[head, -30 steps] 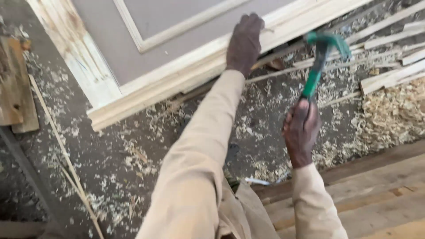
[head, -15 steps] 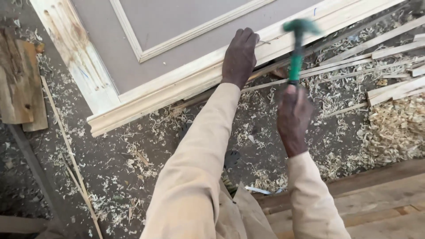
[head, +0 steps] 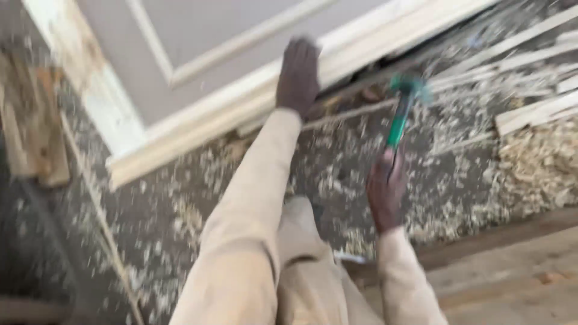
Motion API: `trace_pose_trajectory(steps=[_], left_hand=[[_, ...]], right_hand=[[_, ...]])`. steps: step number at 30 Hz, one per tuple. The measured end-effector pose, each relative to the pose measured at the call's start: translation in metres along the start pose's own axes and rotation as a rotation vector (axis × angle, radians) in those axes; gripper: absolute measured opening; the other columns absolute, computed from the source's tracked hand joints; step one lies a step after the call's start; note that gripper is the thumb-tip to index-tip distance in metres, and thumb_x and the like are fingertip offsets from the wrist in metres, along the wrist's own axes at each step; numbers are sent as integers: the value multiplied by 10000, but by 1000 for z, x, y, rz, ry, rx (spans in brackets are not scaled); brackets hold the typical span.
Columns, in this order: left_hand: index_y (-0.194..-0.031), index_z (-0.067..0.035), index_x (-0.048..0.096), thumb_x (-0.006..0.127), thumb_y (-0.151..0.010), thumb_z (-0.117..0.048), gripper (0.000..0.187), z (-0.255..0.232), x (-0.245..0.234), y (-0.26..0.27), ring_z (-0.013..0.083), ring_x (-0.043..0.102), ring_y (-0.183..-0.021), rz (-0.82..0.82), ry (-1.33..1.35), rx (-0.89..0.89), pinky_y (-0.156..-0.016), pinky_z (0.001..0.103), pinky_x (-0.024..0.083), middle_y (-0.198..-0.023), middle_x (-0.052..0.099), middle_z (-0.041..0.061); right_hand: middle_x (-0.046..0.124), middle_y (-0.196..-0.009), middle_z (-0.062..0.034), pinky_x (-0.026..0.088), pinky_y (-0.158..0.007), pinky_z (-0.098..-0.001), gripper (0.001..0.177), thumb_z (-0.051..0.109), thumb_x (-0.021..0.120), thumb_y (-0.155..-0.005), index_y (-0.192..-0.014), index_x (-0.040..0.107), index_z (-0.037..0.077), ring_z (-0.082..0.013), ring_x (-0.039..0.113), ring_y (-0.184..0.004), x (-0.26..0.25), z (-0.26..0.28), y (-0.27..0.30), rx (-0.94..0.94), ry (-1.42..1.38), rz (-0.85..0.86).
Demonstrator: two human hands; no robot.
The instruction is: Hammering wooden trim pieces onto a large wooden panel to assemble furniture
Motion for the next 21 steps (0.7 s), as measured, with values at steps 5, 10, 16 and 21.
trace_pose_trajectory(steps=[5,10,16,21], left_hand=[[-866,39,476,403,-640,213,294,-5,-7,-7,303,436,-826,49,-149,-125,-733,384,424,-852,474,163],[-895,-54,482,405,-895,-95,88,13,9,8,279,487,-819,89,-361,-79,-814,369,408,-828,429,83],[-911,-93,505,349,-945,-209,198,15,31,-9,241,485,-813,36,-126,-137,-777,348,416,-834,444,50],[-945,10,542,389,-822,94,213,-14,124,-67,328,526,-935,-54,23,-108,-877,426,443,-961,555,202]], right_hand=[[442,-515,-7,332,-316,-274,402,471,393,-902,-741,458,108,-112,415,-380,-19,-35,27,517,-297,89],[506,-506,-106,419,-333,-288,387,356,442,-955,-740,500,41,-179,535,-390,-48,-41,10,294,-358,1],[492,-465,-85,390,-323,-277,395,342,380,-979,-740,512,58,-170,490,-340,-81,-30,-49,179,-370,4],[470,-593,34,383,-344,-215,415,500,323,-931,-813,474,132,-64,414,-425,-72,-35,-112,264,-306,200]])
Point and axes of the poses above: each hand's wrist, its own y-axis away from the middle knuckle, its own x-axis out of the palm, z = x × y, the point moved 3 cm from there along -y, towards the middle knuckle
